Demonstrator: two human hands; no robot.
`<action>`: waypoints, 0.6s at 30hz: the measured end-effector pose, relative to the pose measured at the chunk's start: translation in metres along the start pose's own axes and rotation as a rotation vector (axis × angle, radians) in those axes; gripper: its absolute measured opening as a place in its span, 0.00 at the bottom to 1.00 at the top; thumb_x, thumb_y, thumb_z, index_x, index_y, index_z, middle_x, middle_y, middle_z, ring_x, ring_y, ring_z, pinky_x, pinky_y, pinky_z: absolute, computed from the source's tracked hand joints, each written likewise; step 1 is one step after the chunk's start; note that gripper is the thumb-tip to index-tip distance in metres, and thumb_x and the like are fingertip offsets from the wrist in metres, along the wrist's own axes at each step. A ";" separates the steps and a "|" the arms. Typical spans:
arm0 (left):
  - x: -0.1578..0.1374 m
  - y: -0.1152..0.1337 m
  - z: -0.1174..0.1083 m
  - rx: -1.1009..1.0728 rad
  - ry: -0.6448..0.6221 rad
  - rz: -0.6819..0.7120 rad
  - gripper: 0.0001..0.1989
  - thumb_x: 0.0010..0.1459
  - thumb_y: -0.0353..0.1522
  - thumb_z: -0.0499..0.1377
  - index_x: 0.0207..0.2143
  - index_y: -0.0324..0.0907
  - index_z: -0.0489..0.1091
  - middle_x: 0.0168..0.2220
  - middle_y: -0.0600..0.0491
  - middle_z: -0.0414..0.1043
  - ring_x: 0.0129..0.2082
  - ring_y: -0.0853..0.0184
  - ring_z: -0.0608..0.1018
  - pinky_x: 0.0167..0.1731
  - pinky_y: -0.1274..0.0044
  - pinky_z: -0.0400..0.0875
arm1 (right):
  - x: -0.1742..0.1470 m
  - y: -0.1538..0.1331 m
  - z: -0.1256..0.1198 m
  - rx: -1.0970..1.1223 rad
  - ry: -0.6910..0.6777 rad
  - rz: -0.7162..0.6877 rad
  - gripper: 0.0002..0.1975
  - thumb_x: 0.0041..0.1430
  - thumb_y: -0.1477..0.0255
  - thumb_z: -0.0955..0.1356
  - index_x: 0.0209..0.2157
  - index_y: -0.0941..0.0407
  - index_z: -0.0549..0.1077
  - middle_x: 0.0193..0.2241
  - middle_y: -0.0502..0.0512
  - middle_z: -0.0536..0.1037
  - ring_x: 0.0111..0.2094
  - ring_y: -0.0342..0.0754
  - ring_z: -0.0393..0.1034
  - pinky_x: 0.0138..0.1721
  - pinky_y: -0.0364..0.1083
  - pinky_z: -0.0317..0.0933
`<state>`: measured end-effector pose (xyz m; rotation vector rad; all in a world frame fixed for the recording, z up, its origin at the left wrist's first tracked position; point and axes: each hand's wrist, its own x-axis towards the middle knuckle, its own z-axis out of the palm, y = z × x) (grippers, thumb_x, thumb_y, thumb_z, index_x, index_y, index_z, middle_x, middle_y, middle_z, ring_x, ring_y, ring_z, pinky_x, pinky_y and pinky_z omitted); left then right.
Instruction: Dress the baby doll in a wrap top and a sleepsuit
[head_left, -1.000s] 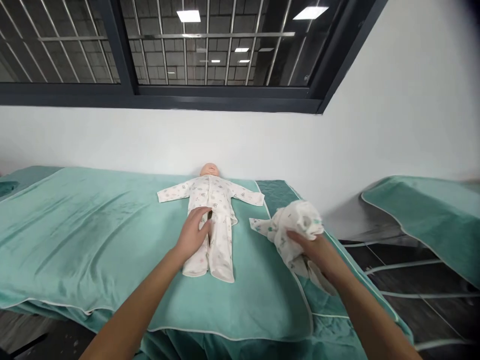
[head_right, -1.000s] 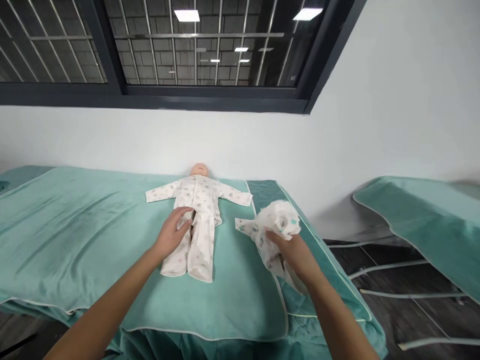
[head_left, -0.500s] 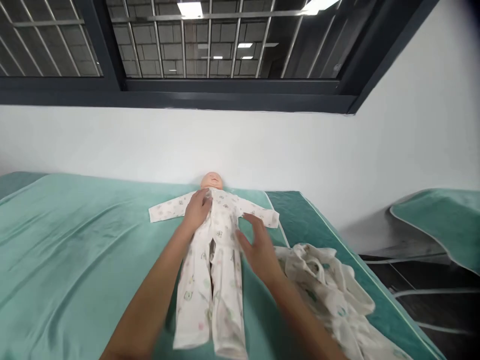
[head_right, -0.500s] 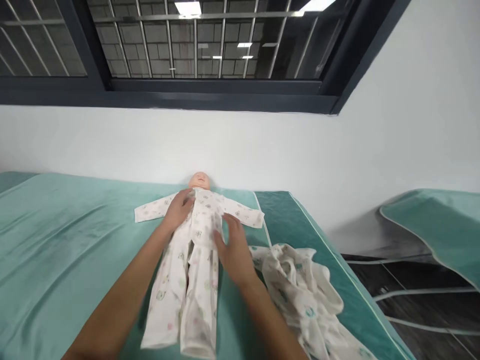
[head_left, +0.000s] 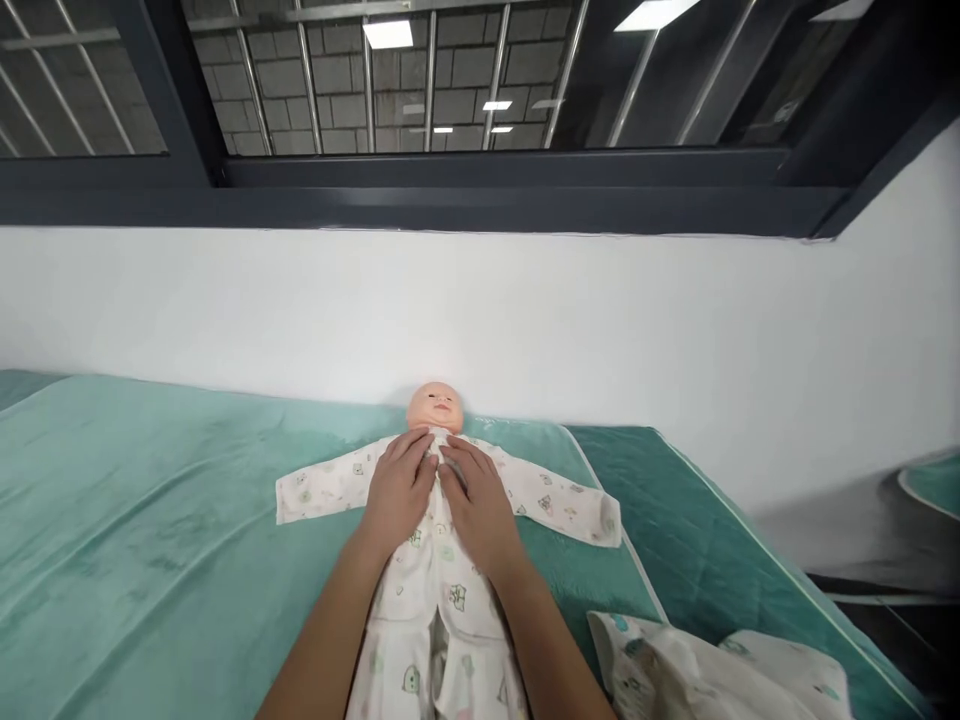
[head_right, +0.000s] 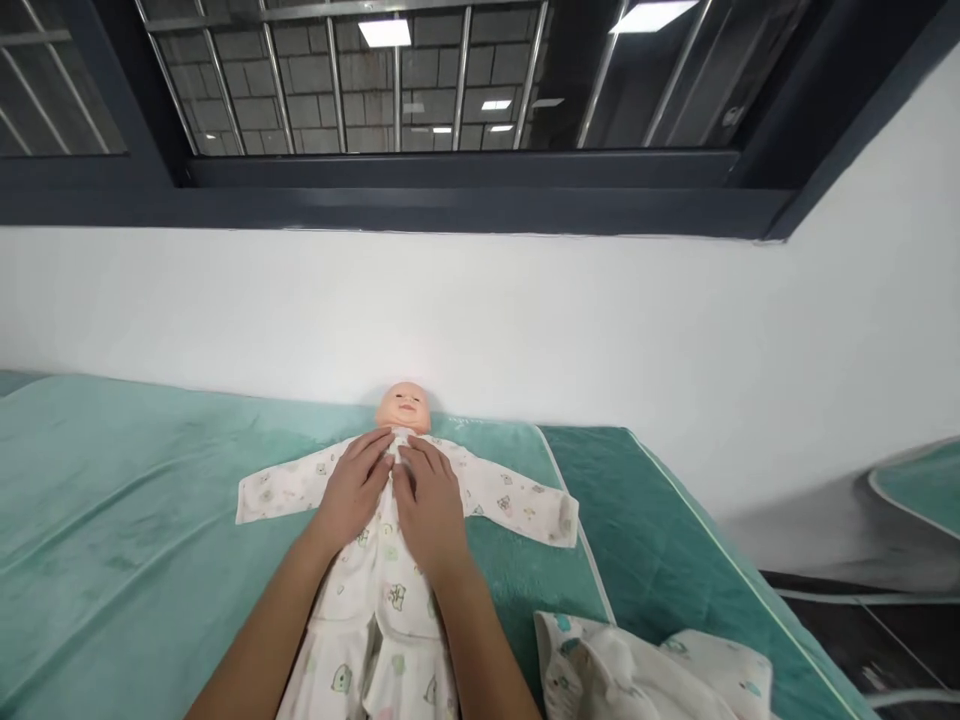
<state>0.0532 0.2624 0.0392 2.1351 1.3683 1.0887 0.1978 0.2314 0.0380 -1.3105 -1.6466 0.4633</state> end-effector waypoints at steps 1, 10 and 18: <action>0.000 0.000 0.000 -0.005 0.000 -0.022 0.21 0.69 0.38 0.48 0.59 0.46 0.68 0.63 0.47 0.67 0.64 0.59 0.67 0.65 0.61 0.61 | 0.000 0.000 0.000 0.000 0.000 0.000 0.16 0.68 0.65 0.61 0.50 0.51 0.75 0.58 0.58 0.73 0.61 0.56 0.62 0.64 0.62 0.56; 0.000 0.000 -0.002 -0.039 -0.013 -0.045 0.20 0.69 0.39 0.49 0.59 0.48 0.70 0.64 0.48 0.65 0.64 0.59 0.66 0.66 0.61 0.60 | 0.002 0.001 -0.009 -0.018 -0.112 -0.067 0.17 0.69 0.63 0.61 0.54 0.48 0.74 0.61 0.53 0.70 0.64 0.55 0.60 0.66 0.61 0.53; 0.001 -0.001 -0.001 -0.054 -0.019 -0.049 0.20 0.69 0.39 0.49 0.58 0.49 0.71 0.63 0.49 0.66 0.65 0.60 0.66 0.66 0.63 0.58 | 0.002 0.006 -0.011 -0.003 -0.180 -0.037 0.19 0.67 0.62 0.63 0.57 0.46 0.72 0.65 0.51 0.66 0.67 0.55 0.54 0.68 0.61 0.48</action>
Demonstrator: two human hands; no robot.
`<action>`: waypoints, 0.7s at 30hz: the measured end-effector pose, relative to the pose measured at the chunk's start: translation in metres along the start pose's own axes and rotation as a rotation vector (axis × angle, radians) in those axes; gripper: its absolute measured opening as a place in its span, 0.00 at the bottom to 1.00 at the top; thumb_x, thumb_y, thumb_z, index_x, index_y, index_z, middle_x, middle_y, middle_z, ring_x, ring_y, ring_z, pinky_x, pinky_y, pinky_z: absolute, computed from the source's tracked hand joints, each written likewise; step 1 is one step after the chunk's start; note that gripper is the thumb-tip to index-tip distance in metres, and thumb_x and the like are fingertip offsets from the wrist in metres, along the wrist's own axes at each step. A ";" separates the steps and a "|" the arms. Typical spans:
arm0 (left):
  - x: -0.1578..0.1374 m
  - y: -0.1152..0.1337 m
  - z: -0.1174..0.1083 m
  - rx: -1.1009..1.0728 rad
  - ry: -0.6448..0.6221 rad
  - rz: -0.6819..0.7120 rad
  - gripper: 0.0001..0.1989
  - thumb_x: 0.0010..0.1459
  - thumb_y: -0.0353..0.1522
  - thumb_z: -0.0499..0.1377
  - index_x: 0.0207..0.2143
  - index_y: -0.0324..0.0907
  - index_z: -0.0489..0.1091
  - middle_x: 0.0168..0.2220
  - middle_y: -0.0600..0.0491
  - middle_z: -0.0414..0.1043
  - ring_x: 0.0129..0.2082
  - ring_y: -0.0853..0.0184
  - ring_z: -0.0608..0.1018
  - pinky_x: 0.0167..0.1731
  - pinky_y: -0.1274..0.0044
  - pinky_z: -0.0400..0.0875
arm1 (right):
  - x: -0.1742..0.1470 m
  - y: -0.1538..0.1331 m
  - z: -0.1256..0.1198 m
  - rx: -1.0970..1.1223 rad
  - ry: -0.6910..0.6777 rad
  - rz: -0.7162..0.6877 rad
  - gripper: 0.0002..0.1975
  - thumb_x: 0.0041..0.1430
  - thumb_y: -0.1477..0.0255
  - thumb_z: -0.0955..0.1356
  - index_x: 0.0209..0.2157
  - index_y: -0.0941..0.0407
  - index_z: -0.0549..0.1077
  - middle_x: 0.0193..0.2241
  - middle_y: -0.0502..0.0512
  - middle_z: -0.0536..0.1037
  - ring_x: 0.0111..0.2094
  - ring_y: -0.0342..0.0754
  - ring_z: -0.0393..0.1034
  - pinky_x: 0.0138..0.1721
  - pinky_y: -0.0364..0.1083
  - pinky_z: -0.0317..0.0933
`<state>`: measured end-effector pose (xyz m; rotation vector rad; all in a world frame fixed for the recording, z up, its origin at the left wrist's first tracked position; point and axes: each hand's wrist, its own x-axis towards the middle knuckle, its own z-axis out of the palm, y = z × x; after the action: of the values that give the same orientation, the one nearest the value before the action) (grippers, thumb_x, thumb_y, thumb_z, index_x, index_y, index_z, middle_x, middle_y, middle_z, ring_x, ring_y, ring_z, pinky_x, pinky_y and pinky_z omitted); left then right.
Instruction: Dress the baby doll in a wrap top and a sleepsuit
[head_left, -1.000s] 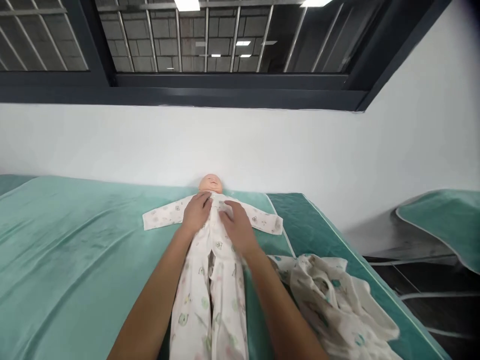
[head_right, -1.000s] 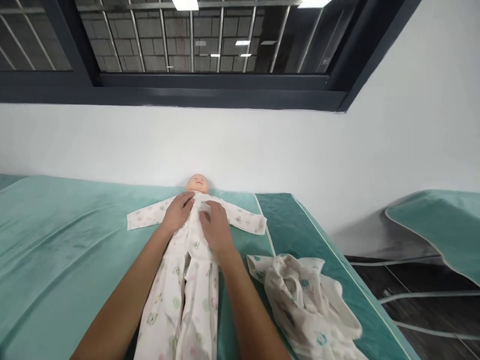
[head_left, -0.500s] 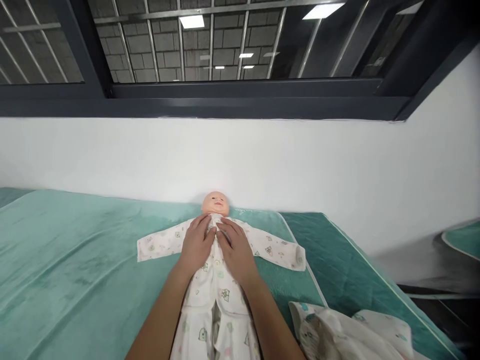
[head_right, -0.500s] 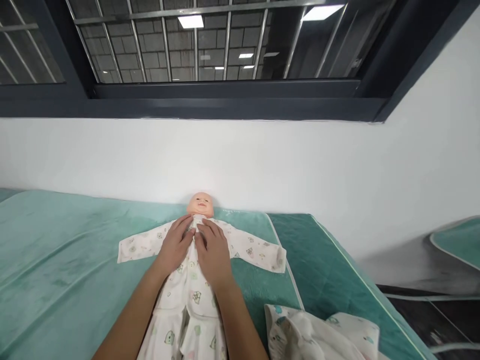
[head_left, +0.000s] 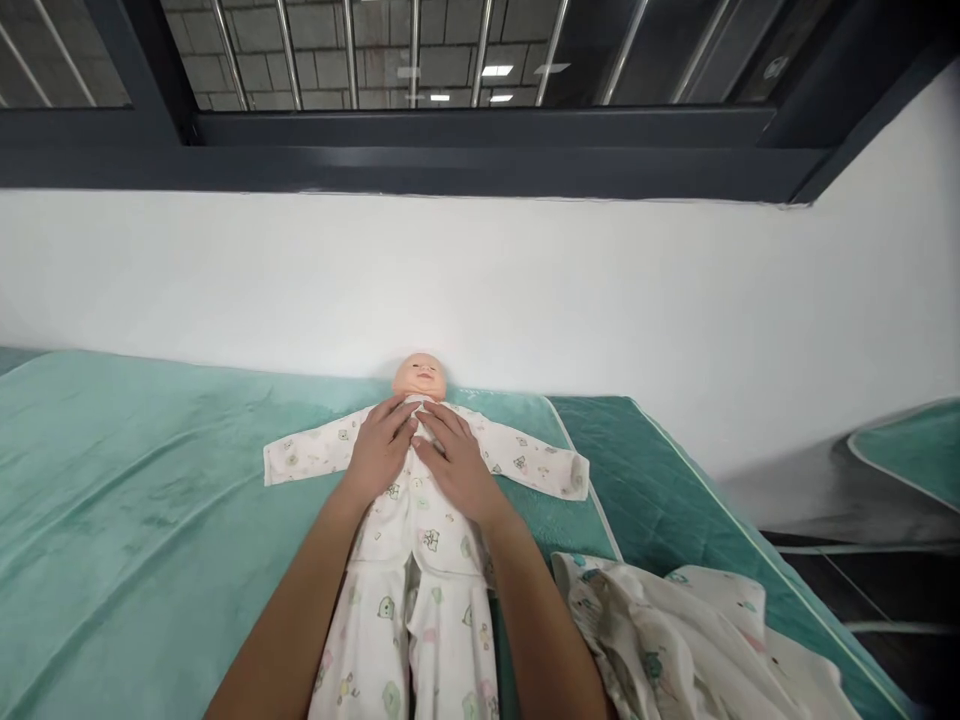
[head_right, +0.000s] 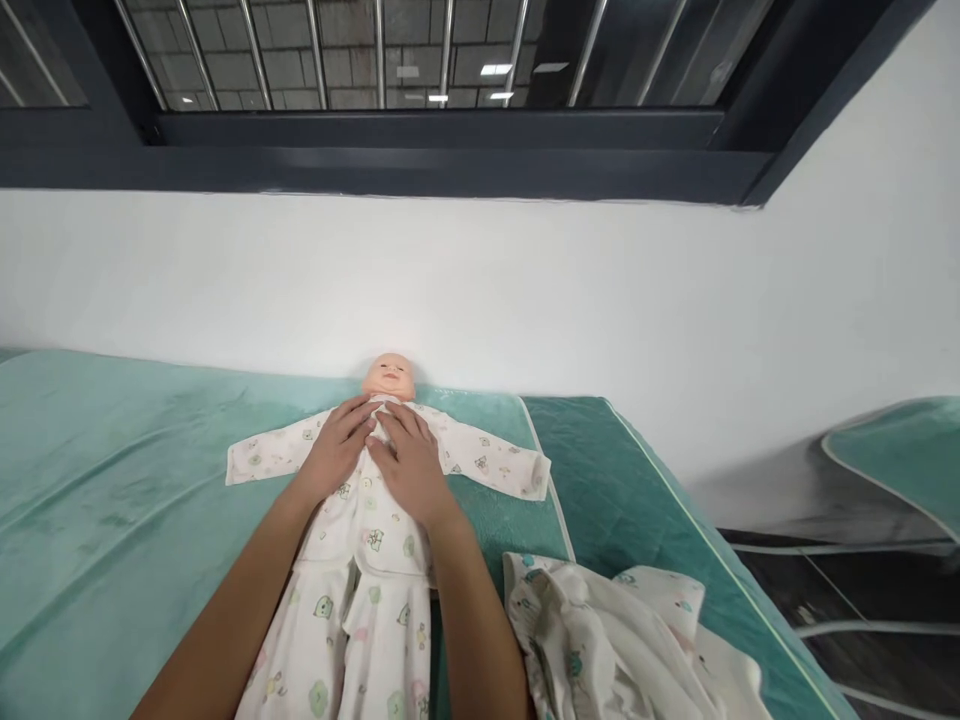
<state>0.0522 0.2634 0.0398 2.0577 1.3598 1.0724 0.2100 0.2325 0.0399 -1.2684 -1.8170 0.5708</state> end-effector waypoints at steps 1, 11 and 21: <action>0.000 0.000 0.000 -0.005 0.005 0.003 0.20 0.69 0.39 0.50 0.57 0.49 0.72 0.63 0.49 0.66 0.65 0.61 0.66 0.66 0.63 0.59 | 0.000 0.000 0.000 0.006 -0.009 0.000 0.20 0.66 0.62 0.64 0.57 0.46 0.71 0.65 0.51 0.65 0.68 0.55 0.53 0.68 0.61 0.47; -0.001 0.004 0.000 0.006 0.000 -0.013 0.18 0.68 0.37 0.50 0.55 0.51 0.73 0.63 0.50 0.66 0.64 0.60 0.67 0.65 0.62 0.60 | -0.001 0.002 0.006 0.283 0.200 0.070 0.10 0.62 0.67 0.65 0.44 0.50 0.75 0.54 0.53 0.76 0.59 0.51 0.67 0.62 0.54 0.59; -0.005 0.018 -0.005 0.123 -0.096 -0.009 0.20 0.70 0.37 0.45 0.54 0.53 0.73 0.65 0.53 0.63 0.66 0.58 0.63 0.65 0.59 0.58 | -0.003 -0.001 0.011 0.322 0.318 0.180 0.16 0.62 0.68 0.64 0.51 0.51 0.73 0.52 0.55 0.78 0.53 0.52 0.71 0.57 0.55 0.63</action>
<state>0.0572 0.2509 0.0539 2.1589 1.4164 0.8946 0.2008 0.2305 0.0330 -1.2271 -1.2999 0.6864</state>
